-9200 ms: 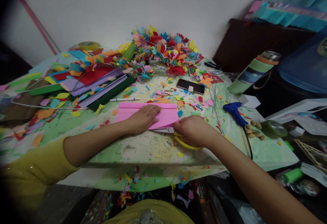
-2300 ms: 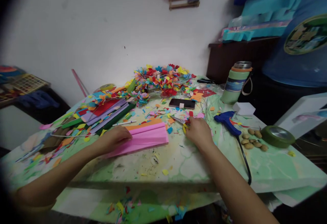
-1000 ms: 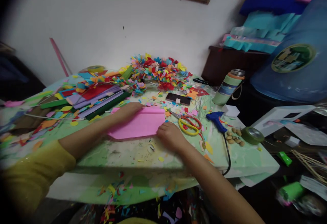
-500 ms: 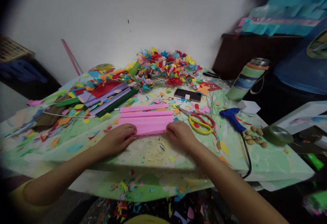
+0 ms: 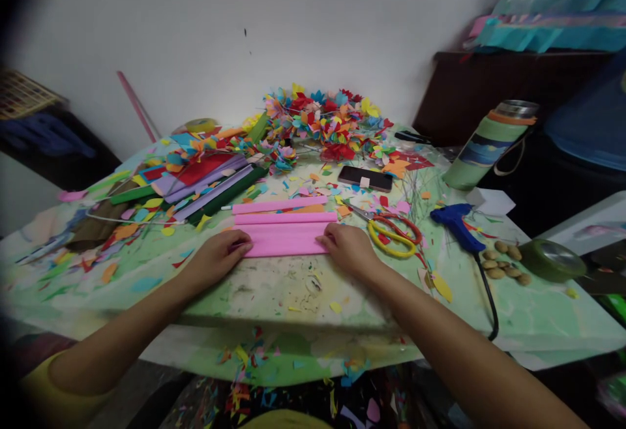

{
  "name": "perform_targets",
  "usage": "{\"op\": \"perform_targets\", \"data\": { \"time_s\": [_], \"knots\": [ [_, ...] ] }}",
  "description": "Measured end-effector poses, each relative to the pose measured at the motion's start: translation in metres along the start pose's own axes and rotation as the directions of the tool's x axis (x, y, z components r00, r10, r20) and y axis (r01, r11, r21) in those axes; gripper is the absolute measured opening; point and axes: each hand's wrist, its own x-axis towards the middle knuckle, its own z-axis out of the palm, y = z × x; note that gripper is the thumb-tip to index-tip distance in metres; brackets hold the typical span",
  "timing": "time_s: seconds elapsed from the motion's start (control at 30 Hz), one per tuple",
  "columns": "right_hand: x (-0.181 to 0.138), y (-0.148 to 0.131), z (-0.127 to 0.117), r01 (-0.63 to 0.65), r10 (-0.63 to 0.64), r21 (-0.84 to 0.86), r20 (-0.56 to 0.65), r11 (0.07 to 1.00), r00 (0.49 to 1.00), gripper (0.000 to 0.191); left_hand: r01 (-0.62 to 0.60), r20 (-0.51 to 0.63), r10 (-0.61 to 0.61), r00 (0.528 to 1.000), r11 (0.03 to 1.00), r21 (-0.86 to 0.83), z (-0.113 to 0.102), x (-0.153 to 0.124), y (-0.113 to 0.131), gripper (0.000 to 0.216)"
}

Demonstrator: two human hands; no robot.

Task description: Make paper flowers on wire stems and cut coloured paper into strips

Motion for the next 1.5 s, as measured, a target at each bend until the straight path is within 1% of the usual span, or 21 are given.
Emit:
{"op": "perform_targets", "data": {
  "time_s": [0.1,0.27,0.33,0.4,0.43,0.5,0.57,0.67,0.7,0.73,0.77,0.8,0.87,0.93,1.03,1.2,1.3,1.37,1.4,1.43,1.5],
  "knots": [
    [-0.002,-0.001,0.0,0.014,-0.014,-0.041,0.003,0.999,1.0,0.027,0.022,-0.01,-0.022,1.0,1.0,-0.003,0.002,-0.003,-0.002,0.019],
    [-0.004,-0.004,0.0,0.013,-0.013,-0.151,0.005,0.988,1.0,0.03,0.032,-0.023,-0.032,0.999,0.999,-0.004,0.004,-0.008,-0.005,0.024],
    [-0.004,-0.007,0.0,0.004,-0.003,-0.2,0.005,0.98,1.0,0.032,-0.015,-0.063,0.021,0.998,0.997,0.082,0.001,-0.009,-0.002,0.032],
    [-0.005,-0.009,0.0,-0.003,0.007,-0.231,0.013,0.973,1.0,0.032,-0.127,-0.055,0.143,0.988,0.965,0.229,-0.004,-0.008,0.005,0.041],
    [-0.005,-0.01,0.0,-0.003,0.008,-0.238,0.018,0.971,1.0,0.033,-0.208,-0.011,0.221,0.975,0.931,0.298,-0.007,-0.006,0.01,0.045],
    [-0.005,-0.011,0.0,0.001,0.003,-0.245,0.019,0.97,1.0,0.034,-0.371,0.12,0.352,0.928,0.846,0.383,-0.012,-0.001,0.021,0.05],
    [-0.005,-0.01,0.0,0.006,-0.004,-0.25,0.008,0.968,1.0,0.036,-0.469,0.215,0.417,0.883,0.786,0.402,-0.013,0.006,0.031,0.051],
    [-0.005,-0.009,0.001,0.0,-0.001,-0.256,-0.003,0.967,1.0,0.038,-0.552,0.349,0.448,0.823,0.776,0.305,-0.007,0.012,0.039,0.05],
    [-0.005,-0.009,0.001,-0.001,0.0,-0.255,-0.004,0.967,1.0,0.037,-0.579,0.414,0.456,0.787,0.779,0.242,-0.004,0.013,0.039,0.054],
    [-0.005,-0.009,0.001,-0.001,0.0,-0.255,-0.003,0.967,1.0,0.037,-0.573,0.444,0.447,0.776,0.794,0.201,0.0,0.012,0.038,0.059],
    [-0.006,-0.009,0.001,0.001,-0.002,-0.257,-0.003,0.966,1.0,0.035,-0.553,0.451,0.43,0.782,0.813,0.182,0.003,0.011,0.036,0.065],
    [-0.006,-0.01,0.001,0.003,-0.004,-0.261,-0.003,0.965,1.0,0.034,-0.53,0.445,0.413,0.794,0.83,0.174,0.006,0.009,0.033,0.067],
    [-0.006,-0.011,0.0,0.009,-0.01,-0.275,-0.001,0.961,1.0,0.033,-0.498,0.419,0.395,0.818,0.85,0.17,0.011,0.006,0.027,0.063],
    [-0.006,-0.013,-0.001,0.012,-0.012,-0.292,0.003,0.956,1.0,0.032,-0.508,0.414,0.405,0.815,0.844,0.174,0.015,0.002,0.024,0.058],
    [-0.006,-0.015,-0.001,0.014,-0.011,-0.311,0.011,0.95,1.0,0.033,-0.544,0.421,0.432,0.798,0.816,0.194,0.018,0.001,0.022,0.066],
    [-0.007,-0.013,0.0,0.03,-0.026,-0.324,0.016,0.946,1.0,0.034,-0.546,0.437,0.419,0.796,0.809,0.219,0.018,0.001,0.025,0.066],
    [-0.008,-0.012,-0.004,0.064,-0.072,-0.367,-0.007,0.928,0.997,0.034,-0.547,0.442,0.419,0.793,0.81,0.212,0.017,0.0,0.026,0.066],
    [-0.009,-0.017,-0.006,0.114,-0.15,-0.386,-0.064,0.916,0.987,0.033,-0.551,0.437,0.428,0.791,0.809,0.205,0.017,0.0,0.026,0.066],
    [-0.009,-0.021,-0.006,0.168,-0.213,-0.373,-0.083,0.913,0.974,0.036,-0.553,0.431,0.433,0.792,0.808,0.203,0.017,0.0,0.026,0.066],
    [-0.01,-0.027,-0.005,0.249,-0.291,-0.34,-0.078,0.907,0.954,0.044,-0.556,0.424,0.439,0.792,0.806,0.203,0.018,0.001,0.026,0.066],
    [-0.012,-0.04,0.001,0.442,-0.45,-0.22,0.013,0.87,0.893,0.064,-0.561,0.414,0.449,0.792,0.802,0.205,0.02,0.001,0.025,0.067]
  ]
}}
